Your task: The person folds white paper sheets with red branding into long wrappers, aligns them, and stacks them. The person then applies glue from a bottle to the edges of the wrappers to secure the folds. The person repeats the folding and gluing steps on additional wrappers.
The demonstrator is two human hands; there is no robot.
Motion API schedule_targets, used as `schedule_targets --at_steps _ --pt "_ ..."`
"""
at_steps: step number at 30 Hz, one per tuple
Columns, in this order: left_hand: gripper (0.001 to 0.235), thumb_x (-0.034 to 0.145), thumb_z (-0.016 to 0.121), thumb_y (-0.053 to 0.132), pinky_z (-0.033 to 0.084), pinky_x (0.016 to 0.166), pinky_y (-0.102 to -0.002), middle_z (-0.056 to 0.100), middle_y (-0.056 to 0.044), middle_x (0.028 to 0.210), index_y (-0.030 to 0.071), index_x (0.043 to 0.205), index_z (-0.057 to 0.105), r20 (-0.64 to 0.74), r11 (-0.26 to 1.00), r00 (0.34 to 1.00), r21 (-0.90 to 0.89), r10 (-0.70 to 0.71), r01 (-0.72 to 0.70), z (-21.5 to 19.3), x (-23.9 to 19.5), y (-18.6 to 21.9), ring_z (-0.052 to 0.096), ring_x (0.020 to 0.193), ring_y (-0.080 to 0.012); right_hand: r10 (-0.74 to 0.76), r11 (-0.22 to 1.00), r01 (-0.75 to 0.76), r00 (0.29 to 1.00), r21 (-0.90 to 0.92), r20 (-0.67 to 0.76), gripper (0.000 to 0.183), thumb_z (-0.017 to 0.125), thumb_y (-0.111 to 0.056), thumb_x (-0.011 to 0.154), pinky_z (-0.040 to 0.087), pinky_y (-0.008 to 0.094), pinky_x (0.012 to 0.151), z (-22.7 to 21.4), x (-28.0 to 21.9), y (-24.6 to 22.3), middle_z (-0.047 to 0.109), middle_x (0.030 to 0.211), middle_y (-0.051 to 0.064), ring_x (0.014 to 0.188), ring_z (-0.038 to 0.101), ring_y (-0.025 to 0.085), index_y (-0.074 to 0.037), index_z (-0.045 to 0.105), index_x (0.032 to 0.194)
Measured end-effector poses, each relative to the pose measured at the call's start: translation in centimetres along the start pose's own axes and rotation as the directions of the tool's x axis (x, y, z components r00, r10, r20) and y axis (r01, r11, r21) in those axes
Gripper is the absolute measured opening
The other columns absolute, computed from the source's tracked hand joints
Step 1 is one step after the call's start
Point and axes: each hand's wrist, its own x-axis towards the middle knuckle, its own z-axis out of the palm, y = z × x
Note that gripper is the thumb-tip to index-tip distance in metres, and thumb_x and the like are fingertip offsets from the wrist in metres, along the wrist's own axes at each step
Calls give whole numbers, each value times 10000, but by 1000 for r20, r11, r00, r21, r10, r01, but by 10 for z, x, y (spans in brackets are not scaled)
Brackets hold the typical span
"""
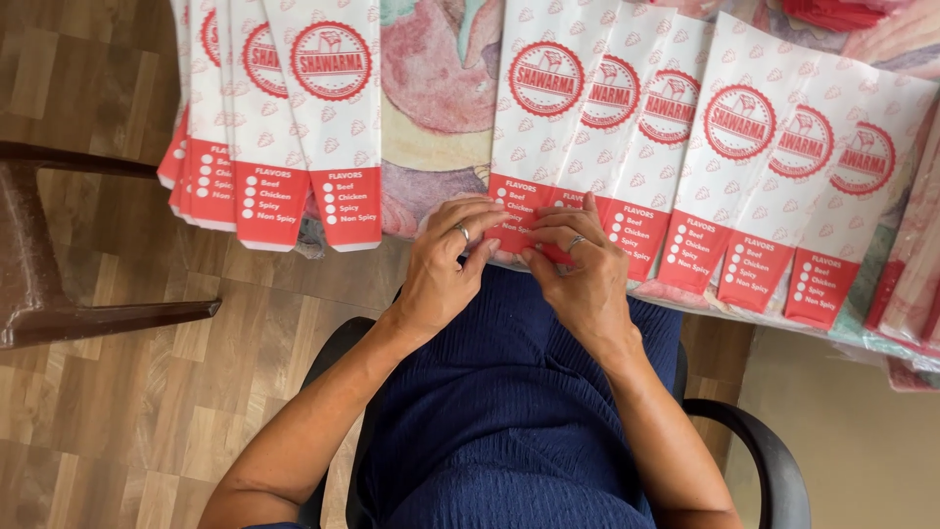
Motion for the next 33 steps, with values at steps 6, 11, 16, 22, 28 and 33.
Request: schedule_targets --at_steps 6,11,16,22,28,33 --pt "343 950 594 -47 518 982 -445 728 -79 1070 100 1242 697 36 996 996 -26 -83 84 2 -3 -7 681 1105 -352 46 999 -45 997 -21 55 149 810 104 796 311 580 1205 -5 6 -15 734 961 171 1093 710 380 59 752 925" --pt "464 852 818 114 498 986 -430 724 -82 1070 96 1282 645 11 990 992 64 -127 126 4 -8 -7 671 1112 -305 62 997 -58 995 -50 77 178 810 124 770 307 581 1208 -4 7 -13 727 942 181 1083 708 388 73 751 930" --pt "485 868 625 -143 502 1020 -397 735 -70 1085 121 1268 697 -32 984 990 110 -138 140 -5 -10 -21 667 1113 -317 34 997 -28 996 -73 79 202 803 126 754 306 586 1204 -4 6 -13 723 948 186 1083 705 393 69 757 942" --pt "784 731 688 -244 283 1182 -543 622 -343 1353 -46 1459 475 -32 771 985 617 -171 154 -57 15 -11 411 1415 -490 -65 986 80 992 -146 105 207 786 85 787 290 570 1218 0 -1 -1 691 993 191 1127 677 390 62 750 990" --pt "836 754 495 -313 235 1236 -522 477 -265 1529 -7 1526 406 93 908 971 381 -222 172 -13 16 -19 310 1490 -442 -70 964 102 988 -244 137 219 741 53 832 339 610 1187 -1 -1 -10 645 1122 215 1217 623 444 69 725 1049" --pt "863 778 481 -319 208 1264 -525 461 -248 1553 9 1564 339 167 943 966 301 -200 143 17 22 -9 293 1513 -427 -55 966 91 986 -242 155 234 734 32 851 317 597 1210 0 -5 -6 622 1175 208 1286 577 457 68 698 1080"
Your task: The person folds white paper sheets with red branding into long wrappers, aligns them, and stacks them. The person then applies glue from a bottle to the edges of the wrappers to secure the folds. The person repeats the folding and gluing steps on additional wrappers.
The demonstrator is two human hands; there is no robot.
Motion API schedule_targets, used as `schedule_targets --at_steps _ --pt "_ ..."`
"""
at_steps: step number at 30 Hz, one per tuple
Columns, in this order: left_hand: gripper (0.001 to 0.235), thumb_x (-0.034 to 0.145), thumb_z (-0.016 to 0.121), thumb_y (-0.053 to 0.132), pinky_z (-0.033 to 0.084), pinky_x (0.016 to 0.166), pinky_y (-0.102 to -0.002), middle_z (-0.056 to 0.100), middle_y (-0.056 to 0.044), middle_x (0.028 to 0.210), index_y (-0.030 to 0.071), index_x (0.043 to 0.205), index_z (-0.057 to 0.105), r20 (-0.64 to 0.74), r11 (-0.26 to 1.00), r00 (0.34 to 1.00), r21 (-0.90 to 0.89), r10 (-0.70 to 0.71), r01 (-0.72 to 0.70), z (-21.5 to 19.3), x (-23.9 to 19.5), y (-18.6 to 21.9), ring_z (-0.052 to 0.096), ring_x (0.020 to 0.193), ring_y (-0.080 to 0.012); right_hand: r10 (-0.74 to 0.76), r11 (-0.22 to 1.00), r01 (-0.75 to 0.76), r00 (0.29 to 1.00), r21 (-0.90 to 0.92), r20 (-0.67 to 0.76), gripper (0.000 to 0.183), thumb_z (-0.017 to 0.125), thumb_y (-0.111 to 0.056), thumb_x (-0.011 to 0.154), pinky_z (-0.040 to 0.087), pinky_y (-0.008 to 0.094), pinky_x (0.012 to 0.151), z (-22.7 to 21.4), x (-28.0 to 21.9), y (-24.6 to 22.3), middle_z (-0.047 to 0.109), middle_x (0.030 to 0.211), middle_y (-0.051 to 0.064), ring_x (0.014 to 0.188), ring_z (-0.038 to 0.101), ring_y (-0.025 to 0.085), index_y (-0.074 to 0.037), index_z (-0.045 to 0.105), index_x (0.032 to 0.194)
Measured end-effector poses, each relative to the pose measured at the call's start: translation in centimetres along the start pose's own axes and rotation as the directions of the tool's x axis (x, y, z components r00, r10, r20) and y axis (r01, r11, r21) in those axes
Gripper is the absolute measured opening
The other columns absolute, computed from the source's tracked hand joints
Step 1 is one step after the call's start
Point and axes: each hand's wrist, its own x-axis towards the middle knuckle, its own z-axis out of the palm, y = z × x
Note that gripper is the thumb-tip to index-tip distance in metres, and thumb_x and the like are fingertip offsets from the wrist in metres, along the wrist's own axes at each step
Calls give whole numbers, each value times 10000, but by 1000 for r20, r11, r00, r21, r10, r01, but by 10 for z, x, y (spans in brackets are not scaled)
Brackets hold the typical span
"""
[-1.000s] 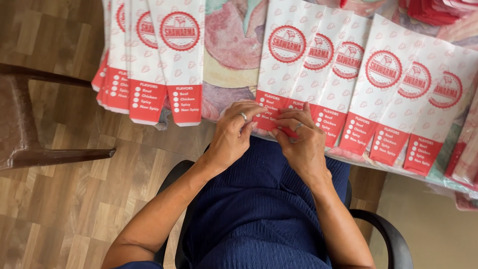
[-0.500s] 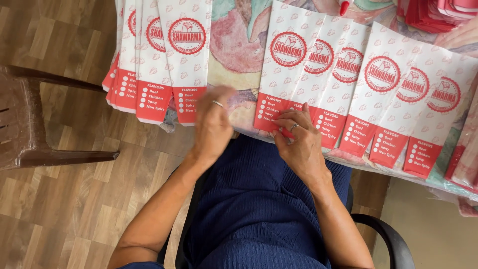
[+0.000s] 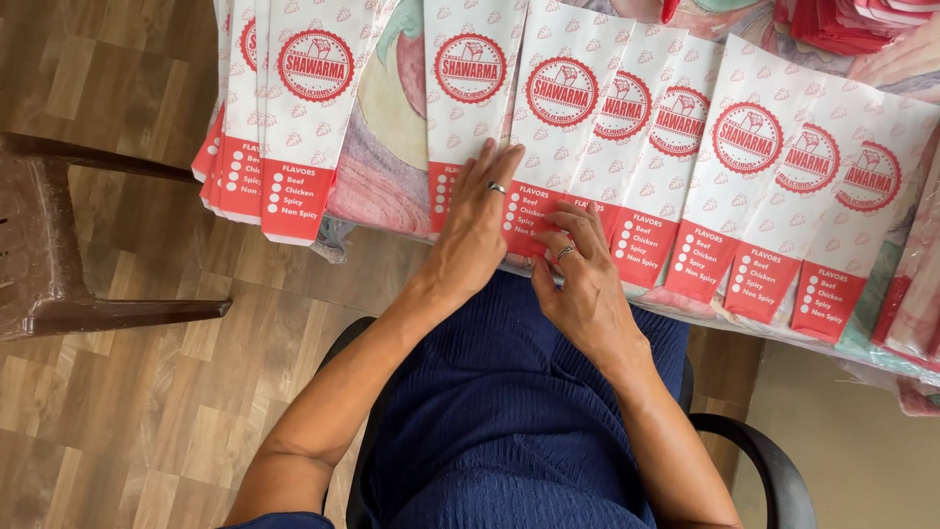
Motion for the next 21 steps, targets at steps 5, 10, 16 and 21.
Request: schedule_targets --at_steps 5,10,16,21 --pt "854 815 456 -299 232 1276 -492 439 -241 1577 9 1592 280 40 998 999 -57 9 -7 5 1 -6 328 1516 -398 1 1000 -1 1000 -4 18 267 732 21 867 313 596 1210 -2 1 1 614 1190 206 1298 569 453 69 688 1126" --pt "799 886 453 -250 241 1280 -522 389 -241 1601 30 1604 241 55 986 999 -166 -2 11 -6 1 -10 313 1522 -420 -27 1000 27 1000 -12 14 311 740 26 854 324 594 1206 -3 3 -1 623 1182 209 1289 577 449 73 703 1159" --pt "826 891 442 -275 296 1255 -579 357 -267 1597 59 1613 221 36 975 997 -212 67 -58 -11 2 -3 353 1492 -471 -41 999 42 999 -31 28 325 708 31 861 319 603 1203 -3 3 -1 590 1189 210 1294 553 453 80 684 1182" --pt "741 916 418 -260 317 1259 -558 355 -232 1599 43 1583 307 -82 966 982 -181 173 -185 -3 -3 -10 370 1498 -418 -55 998 56 998 -12 19 342 702 60 852 341 630 1180 -5 4 -4 578 1198 216 1297 531 465 89 677 1192"
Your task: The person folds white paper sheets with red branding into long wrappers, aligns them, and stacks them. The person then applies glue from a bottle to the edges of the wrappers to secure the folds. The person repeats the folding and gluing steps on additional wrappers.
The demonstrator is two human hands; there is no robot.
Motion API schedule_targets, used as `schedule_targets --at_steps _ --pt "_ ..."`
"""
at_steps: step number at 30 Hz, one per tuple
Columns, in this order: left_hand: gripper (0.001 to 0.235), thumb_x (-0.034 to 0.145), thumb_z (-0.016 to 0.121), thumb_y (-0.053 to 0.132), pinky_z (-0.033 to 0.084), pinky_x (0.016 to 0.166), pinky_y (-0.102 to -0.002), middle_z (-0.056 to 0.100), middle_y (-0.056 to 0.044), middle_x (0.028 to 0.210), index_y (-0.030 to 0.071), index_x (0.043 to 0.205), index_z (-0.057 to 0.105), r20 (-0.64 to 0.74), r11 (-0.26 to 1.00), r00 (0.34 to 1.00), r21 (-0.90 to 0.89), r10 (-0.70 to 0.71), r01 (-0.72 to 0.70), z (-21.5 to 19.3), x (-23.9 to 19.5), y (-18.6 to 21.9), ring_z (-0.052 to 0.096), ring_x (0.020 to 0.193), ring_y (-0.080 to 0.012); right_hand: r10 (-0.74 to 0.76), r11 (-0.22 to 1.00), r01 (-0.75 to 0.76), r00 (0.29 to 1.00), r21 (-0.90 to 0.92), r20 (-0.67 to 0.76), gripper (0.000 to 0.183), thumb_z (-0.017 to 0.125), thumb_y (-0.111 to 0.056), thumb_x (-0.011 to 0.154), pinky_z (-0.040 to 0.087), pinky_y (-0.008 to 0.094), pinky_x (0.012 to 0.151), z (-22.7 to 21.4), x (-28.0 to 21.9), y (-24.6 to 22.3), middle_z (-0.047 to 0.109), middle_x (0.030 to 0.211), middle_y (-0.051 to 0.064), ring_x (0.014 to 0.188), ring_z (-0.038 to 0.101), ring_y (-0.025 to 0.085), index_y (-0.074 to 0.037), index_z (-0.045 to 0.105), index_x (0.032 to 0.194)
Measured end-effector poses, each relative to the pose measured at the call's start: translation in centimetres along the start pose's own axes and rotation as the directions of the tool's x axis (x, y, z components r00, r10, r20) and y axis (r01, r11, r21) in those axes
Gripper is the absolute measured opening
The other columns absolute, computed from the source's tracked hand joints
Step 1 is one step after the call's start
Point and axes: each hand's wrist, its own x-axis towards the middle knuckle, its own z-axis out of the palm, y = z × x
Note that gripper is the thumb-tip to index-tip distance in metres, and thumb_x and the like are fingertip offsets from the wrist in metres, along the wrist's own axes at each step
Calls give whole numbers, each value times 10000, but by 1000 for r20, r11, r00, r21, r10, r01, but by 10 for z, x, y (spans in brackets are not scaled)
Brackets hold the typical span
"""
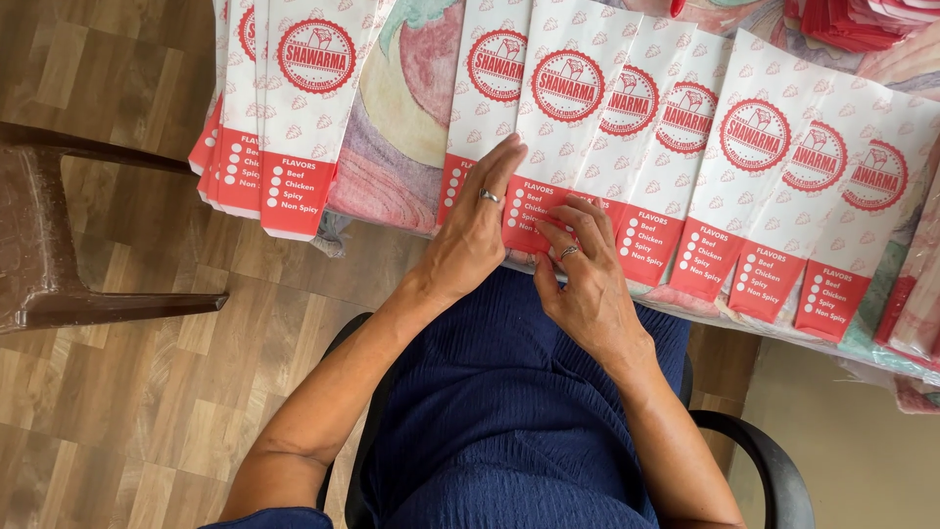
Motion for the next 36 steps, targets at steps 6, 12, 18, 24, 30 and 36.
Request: schedule_targets --at_steps 6,12,18,24,30,36 --pt "412 969 552 -121 430 1162 -482 542 -152 1439 38 1345 610 -208 972 951 91 231 -216 -25 -7 2 542 1344 -343 -41 997 49 992 62 -121 305 714 87 855 380 644 1145 0 1 -4 617 1194 228 1256 573 494 88 687 1159" --pt "148 878 784 49 525 1019 -470 706 -117 1214 42 1025 765 -141 976 966 31 218 -216 -70 -26 -22 685 1140 -340 -130 981 159 962 106 -238 159 766 64 863 430 616 1120 12 11 -12 683 1127 196 1169 660 456 51 737 1019" --pt "134 871 810 33 514 1033 -511 750 -161 1117 -22 984 763 -73 970 967 3 245 -245 -81 -33 -29 700 1141 -375 -246 960 267 950 89 -190 129 793 16 877 431 614 1122 51 28 -17 692 1026 210 1108 683 444 110 727 937" --pt "60 898 771 -28 538 1009 -508 765 -164 1043 -39 957 772 -116 965 961 -46 251 -258 -77 -35 -31 723 1072 -378 -236 967 246 962 62 -138 124 781 11 898 427 613 1128 55 28 -19 694 965 198 1101 689 421 120 733 932" --pt "22 895 773 -21 560 973 -479 754 -133 986 -22 916 767 -141 979 971 -42 192 -200 -72 -32 -31 732 1024 -355 -179 976 196 972 99 -154 72 766 40 896 401 606 1148 52 33 -24 697 925 181 1061 696 392 105 742 877" --pt "105 847 781 -19 539 921 -444 700 -77 944 39 921 734 -177 999 984 -34 -26 21 -58 -32 -22 698 1002 -328 -34 982 65 985 180 -169 74 800 65 838 391 586 1161 58 37 -22 690 885 156 1025 706 355 82 728 843"
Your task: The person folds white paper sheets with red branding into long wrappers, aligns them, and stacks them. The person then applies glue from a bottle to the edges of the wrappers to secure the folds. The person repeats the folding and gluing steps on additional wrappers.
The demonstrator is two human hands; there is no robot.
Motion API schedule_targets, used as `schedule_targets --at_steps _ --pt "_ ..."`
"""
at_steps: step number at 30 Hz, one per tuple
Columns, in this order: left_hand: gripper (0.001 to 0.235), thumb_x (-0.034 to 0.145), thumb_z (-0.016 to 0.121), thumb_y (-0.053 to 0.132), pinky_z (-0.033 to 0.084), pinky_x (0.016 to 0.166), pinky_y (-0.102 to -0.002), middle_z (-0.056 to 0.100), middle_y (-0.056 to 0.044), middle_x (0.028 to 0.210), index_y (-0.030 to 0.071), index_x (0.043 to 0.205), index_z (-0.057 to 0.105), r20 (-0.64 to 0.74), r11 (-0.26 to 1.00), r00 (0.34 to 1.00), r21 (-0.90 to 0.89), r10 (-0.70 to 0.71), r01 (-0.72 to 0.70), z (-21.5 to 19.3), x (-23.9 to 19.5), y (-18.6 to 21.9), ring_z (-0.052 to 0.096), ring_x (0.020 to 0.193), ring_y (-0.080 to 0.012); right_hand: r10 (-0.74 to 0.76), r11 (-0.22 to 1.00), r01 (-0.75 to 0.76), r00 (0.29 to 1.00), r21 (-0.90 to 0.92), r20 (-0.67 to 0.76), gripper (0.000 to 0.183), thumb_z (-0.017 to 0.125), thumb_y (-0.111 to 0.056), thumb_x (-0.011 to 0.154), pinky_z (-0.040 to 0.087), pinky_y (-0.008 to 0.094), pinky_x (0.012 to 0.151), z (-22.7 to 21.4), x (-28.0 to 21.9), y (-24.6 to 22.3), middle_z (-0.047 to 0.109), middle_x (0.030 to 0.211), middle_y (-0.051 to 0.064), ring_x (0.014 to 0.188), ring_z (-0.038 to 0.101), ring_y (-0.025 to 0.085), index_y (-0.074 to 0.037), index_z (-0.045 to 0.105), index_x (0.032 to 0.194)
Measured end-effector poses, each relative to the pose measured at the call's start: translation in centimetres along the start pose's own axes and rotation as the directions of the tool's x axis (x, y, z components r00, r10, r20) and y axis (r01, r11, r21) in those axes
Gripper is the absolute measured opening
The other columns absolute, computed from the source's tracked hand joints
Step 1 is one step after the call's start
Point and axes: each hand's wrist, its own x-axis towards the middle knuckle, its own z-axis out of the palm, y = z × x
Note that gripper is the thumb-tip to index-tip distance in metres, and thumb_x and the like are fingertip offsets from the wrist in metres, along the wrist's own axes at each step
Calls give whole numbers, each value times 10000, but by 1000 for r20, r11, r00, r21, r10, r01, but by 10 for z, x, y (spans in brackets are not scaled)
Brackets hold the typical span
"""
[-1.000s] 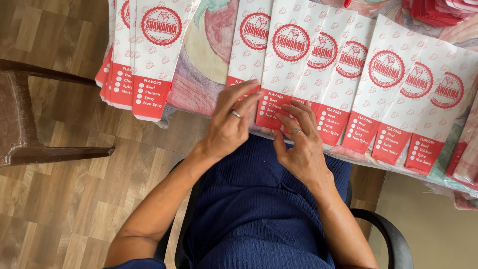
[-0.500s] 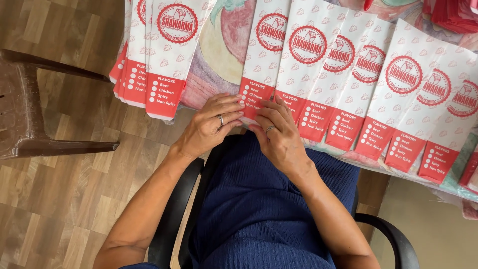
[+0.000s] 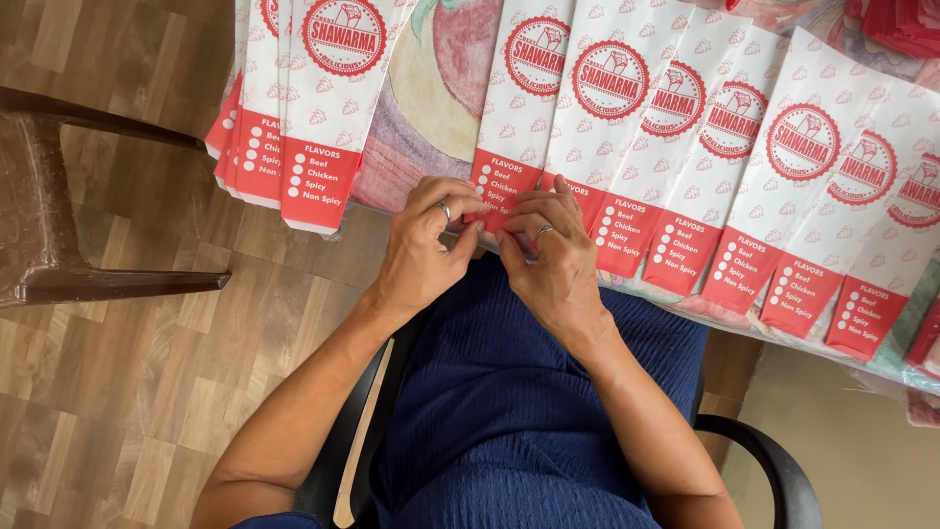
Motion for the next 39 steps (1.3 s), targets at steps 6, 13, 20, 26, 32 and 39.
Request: schedule_targets --at_steps 6,13,20,26,32,39 --pt "164 818 791 -22 534 889 -414 674 -73 937 60 941 720 -2 991 991 -15 -133 133 3 3 6 676 969 -318 149 983 -152 988 101 32 132 830 105 755 382 543 1172 -4 4 3 716 881 134 1029 728 339 37 751 838" --pt "358 904 514 -155 551 857 -387 708 -71 972 80 1020 760 -72 993 990 0 -121 121 -11 8 9 685 934 -319 183 981 -190 975 44 126 155 798 143 746 373 552 1181 -11 8 -2 729 895 144 1031 728 344 45 758 860" --pt "730 770 865 -4 350 1101 -545 701 -290 1256 21 1430 553 -139 667 990 736 -15 114 -67 8 -17 592 1259 -487 164 985 -170 977 33 140 174 798 148 753 313 563 1203 -12 8 -2 723 905 159 1058 718 369 36 768 884" --pt "548 929 577 -91 555 901 -457 765 -245 1020 3 1465 516 -149 712 987 686 -65 150 -64 12 -28 743 957 -418 157 986 -164 975 33 159 161 789 136 773 297 577 1206 -13 5 0 719 930 173 1078 710 385 43 760 900" --pt "457 1004 598 132 489 1052 -471 750 -203 1182 101 1458 553 -81 827 995 562 56 -1 -12 31 -17 714 1143 -367 39 996 -24 983 -83 179 224 736 93 837 297 561 1225 -8 -2 1 687 991 157 1121 676 356 12 768 1043" --pt "654 933 619 -41 322 1180 -443 679 -157 1363 146 1539 461 211 937 973 348 -94 15 -21 26 -41 466 1443 -313 -44 986 77 975 -146 216 215 661 90 886 315 589 1207 -10 1 -4 649 1016 183 1155 645 382 55 749 1079"
